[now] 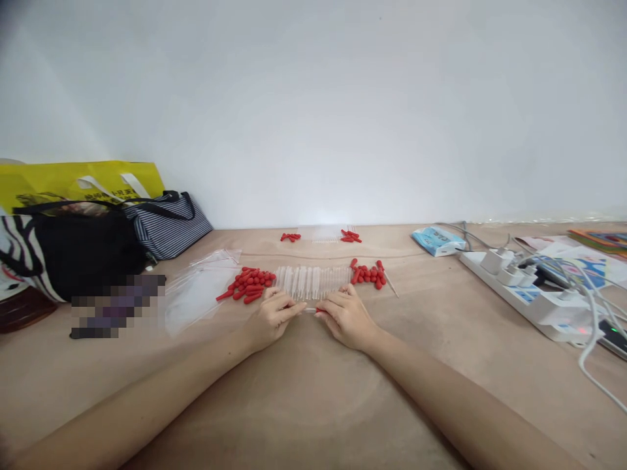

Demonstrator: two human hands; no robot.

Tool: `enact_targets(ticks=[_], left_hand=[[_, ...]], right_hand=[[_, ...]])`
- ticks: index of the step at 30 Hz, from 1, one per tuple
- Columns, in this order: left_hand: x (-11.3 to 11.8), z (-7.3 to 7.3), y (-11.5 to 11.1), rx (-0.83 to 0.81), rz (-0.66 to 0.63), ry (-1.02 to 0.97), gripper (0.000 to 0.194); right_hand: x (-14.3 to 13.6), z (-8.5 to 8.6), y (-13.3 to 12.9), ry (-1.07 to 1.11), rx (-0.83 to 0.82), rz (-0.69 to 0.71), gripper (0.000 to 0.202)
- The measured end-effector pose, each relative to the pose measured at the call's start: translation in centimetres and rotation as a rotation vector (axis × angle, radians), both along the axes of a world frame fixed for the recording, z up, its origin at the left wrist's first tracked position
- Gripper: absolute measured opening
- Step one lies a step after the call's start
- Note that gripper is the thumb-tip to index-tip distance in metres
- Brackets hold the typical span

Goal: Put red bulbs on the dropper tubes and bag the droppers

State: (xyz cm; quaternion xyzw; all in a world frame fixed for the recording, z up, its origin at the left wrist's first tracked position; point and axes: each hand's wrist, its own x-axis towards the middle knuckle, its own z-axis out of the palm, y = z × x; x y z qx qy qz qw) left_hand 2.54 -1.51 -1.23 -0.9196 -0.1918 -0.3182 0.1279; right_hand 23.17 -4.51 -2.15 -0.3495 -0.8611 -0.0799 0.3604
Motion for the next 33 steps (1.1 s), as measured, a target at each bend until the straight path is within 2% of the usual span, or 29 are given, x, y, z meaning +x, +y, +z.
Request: enact_targets(ticks=[13, 19, 24, 33], left_hand=[[0.22, -0.09, -0.17, -0.033, 0.0, 0.01, 0.028], [0.14, 0.04, -0.21, -0.07, 0.105, -0.065, 0.02], [0.09, 0.27, -0.28, 0.005, 0.153, -0.092, 0.017], [0.35, 0.48, -0.46, 0.015, 0.039, -0.103, 0.016]], right_hand=[[-0.31, 0.19, 0.0, -0.048, -0.009, 0.015, 0.018], [0.15, 0.53, 0.01, -0.026, 0.021, -0.082, 0.019], [0.5, 0.72, 0.01, -0.047, 0.066, -0.159, 0.021], [0.27, 0.64, 0.02, -0.065, 0.101, -0.139, 0.018]])
